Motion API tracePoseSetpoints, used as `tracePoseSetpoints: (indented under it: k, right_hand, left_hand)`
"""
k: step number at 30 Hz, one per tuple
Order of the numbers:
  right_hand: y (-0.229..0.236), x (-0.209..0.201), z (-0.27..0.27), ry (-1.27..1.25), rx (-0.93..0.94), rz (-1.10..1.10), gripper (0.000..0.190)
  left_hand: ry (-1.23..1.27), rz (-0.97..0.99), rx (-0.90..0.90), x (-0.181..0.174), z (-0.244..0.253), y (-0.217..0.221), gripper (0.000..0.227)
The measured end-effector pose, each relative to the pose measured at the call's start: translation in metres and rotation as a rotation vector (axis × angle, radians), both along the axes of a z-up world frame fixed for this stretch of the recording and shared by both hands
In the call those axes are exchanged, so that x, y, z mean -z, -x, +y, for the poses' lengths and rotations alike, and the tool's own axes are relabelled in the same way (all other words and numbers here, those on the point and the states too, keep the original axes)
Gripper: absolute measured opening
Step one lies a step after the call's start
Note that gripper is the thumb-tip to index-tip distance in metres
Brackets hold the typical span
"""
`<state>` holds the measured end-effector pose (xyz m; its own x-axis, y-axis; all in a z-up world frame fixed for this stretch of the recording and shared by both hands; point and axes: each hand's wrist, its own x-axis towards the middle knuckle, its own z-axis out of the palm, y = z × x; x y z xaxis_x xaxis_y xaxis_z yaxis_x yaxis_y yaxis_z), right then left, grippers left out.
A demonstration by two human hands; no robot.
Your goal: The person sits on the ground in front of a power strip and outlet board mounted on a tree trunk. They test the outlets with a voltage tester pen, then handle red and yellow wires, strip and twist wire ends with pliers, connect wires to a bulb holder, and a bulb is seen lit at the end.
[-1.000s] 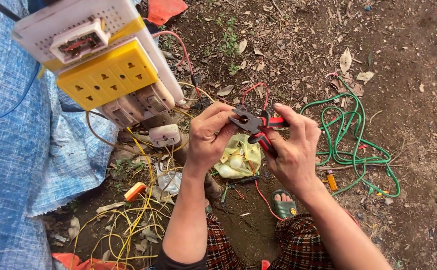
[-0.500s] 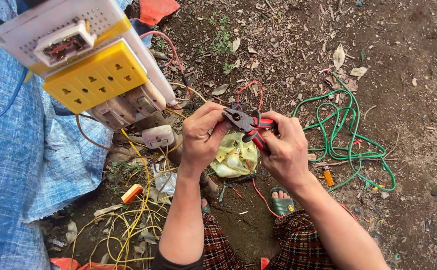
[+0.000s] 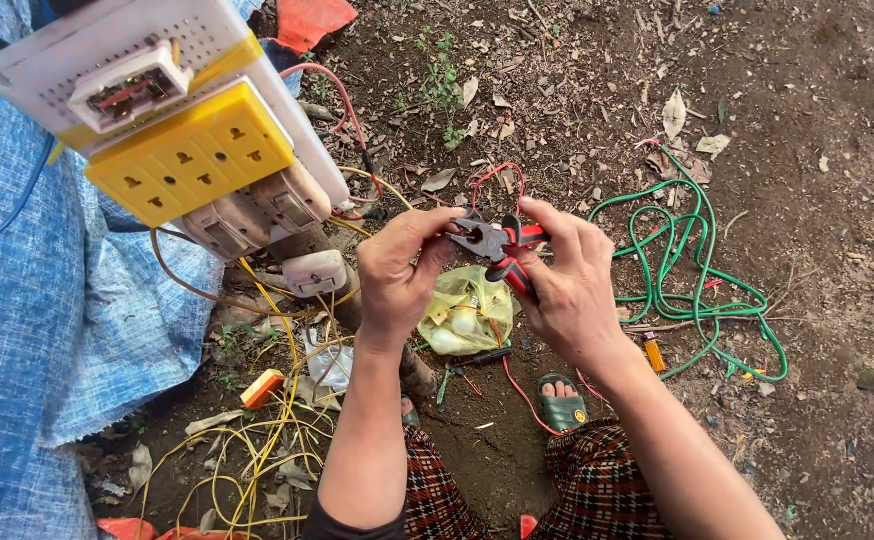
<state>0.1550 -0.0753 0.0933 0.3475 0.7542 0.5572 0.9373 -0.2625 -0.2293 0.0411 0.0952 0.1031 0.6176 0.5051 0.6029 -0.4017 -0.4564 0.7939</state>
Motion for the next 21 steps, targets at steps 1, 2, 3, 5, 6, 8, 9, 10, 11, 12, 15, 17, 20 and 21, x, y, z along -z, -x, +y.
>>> tracePoseSetpoints:
  k: [1,2,3,5,6,8,9,10,11,12,15,17,20,21]
  right_hand:
    - [-0.003,0.001,0.0,0.0,0.0,-0.001,0.012]
    - [-0.006,0.002,0.001,-0.011,-0.016,-0.023,0.015]
    - [-0.008,0.003,0.002,-0.024,-0.034,-0.045,0.018]
    - [-0.013,0.002,0.004,-0.037,-0.044,-0.054,0.021]
    - [-0.015,0.002,0.005,-0.049,-0.052,-0.065,0.023]
    - [-0.019,0.004,0.007,-0.058,-0.054,-0.077,0.026]
    - [-0.021,0.005,0.008,-0.065,-0.057,-0.093,0.03]
    - [-0.022,0.003,0.009,-0.066,-0.057,-0.091,0.03]
    - [-0.023,0.001,0.01,-0.083,-0.072,-0.099,0.026]
    - [-0.023,-0.001,0.012,-0.1,-0.088,-0.107,0.024]
    - [-0.024,-0.003,0.014,-0.117,-0.087,-0.104,0.023]
    - [-0.025,-0.004,0.015,-0.12,-0.088,-0.1,0.021]
    - [-0.027,-0.007,0.016,-0.13,-0.1,-0.101,0.02]
    - [-0.028,-0.008,0.017,-0.138,-0.113,-0.105,0.02]
  left_hand:
    - [0.0,-0.001,0.0,0.004,0.001,-0.001,0.019]
    - [0.025,-0.017,0.016,0.009,0.001,-0.002,0.018]
    - [0.049,-0.032,0.031,0.013,0.003,-0.002,0.017]
    - [0.072,-0.033,0.061,0.008,0.005,0.0,0.015]
    - [0.096,-0.035,0.092,0.006,0.006,0.002,0.013]
    - [0.124,-0.033,0.122,0.006,0.008,0.003,0.012]
    - [0.154,-0.034,0.15,0.006,0.009,0.004,0.011]
    - [0.152,-0.032,0.15,0.004,0.01,0.005,0.011]
    - [0.173,-0.031,0.181,0.003,0.011,0.007,0.012]
    - [0.193,-0.031,0.212,0.001,0.012,0.008,0.013]
    - [0.207,-0.015,0.238,0.003,0.014,0.01,0.013]
    - [0.196,0.0,0.241,-0.003,0.014,0.011,0.014]
    - [0.182,0.019,0.252,-0.003,0.015,0.012,0.014]
    - [0.179,0.022,0.259,-0.002,0.016,0.013,0.014]
